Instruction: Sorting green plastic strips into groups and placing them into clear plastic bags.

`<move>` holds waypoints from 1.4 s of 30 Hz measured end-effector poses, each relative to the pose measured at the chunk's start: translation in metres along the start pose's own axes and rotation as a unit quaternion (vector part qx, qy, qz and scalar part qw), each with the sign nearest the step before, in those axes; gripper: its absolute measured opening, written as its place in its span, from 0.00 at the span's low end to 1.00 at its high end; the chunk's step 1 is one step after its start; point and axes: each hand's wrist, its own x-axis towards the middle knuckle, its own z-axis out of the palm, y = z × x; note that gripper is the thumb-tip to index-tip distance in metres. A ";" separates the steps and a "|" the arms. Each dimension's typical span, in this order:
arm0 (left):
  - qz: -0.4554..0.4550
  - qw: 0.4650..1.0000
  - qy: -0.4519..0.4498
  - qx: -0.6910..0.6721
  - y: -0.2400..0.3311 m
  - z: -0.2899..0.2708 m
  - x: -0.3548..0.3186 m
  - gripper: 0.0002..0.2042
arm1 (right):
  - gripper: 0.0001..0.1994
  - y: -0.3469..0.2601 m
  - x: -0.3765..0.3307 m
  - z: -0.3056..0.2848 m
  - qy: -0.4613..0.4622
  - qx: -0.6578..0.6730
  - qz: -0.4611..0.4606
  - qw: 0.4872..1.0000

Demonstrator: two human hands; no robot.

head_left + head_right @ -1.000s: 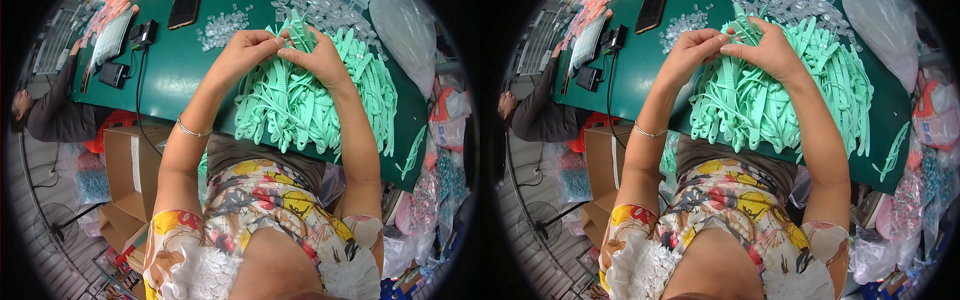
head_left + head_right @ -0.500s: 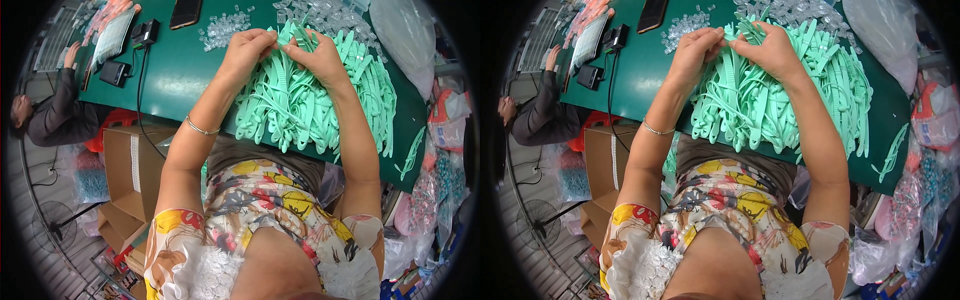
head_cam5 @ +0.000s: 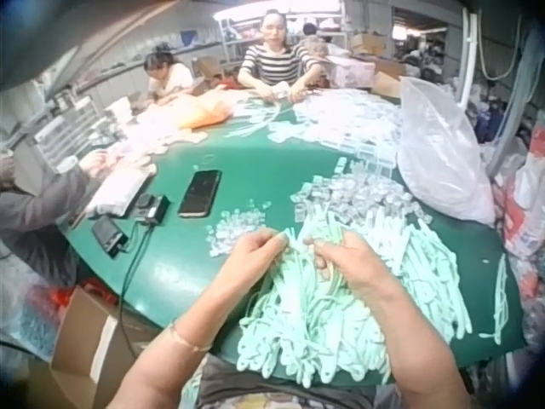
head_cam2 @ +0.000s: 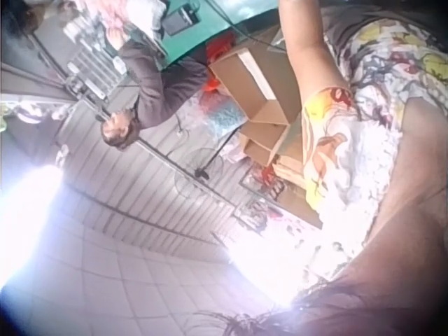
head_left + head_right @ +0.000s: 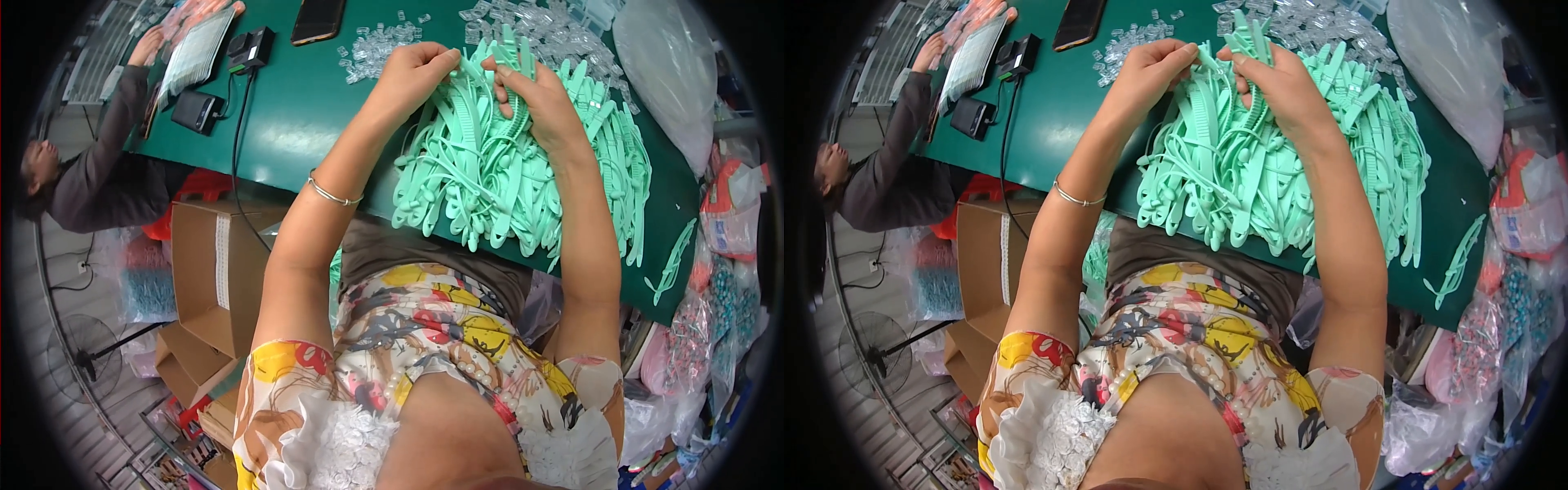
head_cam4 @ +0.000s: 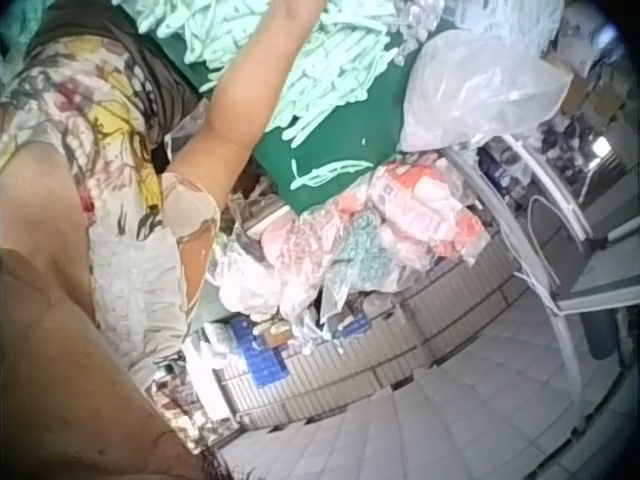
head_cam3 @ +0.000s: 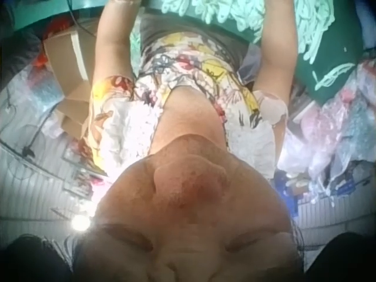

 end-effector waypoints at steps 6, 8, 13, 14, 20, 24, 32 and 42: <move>0.142 0.970 0.137 0.139 -0.015 -0.042 -0.012 0.09 | 0.15 0.000 -0.001 -0.005 0.007 0.026 -0.007 1.000; 0.126 0.936 0.166 0.284 -0.018 -0.062 -0.027 0.08 | 0.14 -0.002 -0.001 -0.003 0.014 0.027 -0.013 0.999; 0.084 0.895 0.203 0.389 -0.028 -0.078 -0.045 0.07 | 0.14 -0.001 0.000 -0.001 0.013 0.015 -0.017 1.000; 0.087 0.884 0.204 0.411 -0.030 -0.076 -0.044 0.07 | 0.14 -0.002 0.000 -0.001 0.021 0.014 -0.016 1.000; 0.096 0.880 0.187 0.425 -0.034 -0.072 -0.045 0.07 | 0.15 -0.002 -0.001 0.001 0.026 0.022 -0.016 0.999; 0.114 0.887 0.188 0.405 -0.032 -0.067 -0.048 0.06 | 0.15 -0.003 -0.002 0.002 0.031 0.024 -0.001 0.999; 0.114 0.887 0.184 0.408 -0.036 -0.071 -0.047 0.06 | 0.13 -0.004 -0.003 0.004 0.027 -0.001 -0.005 1.000; 0.127 0.903 0.141 0.385 -0.032 -0.075 -0.048 0.07 | 0.12 -0.005 -0.003 0.005 0.016 -0.015 -0.009 1.000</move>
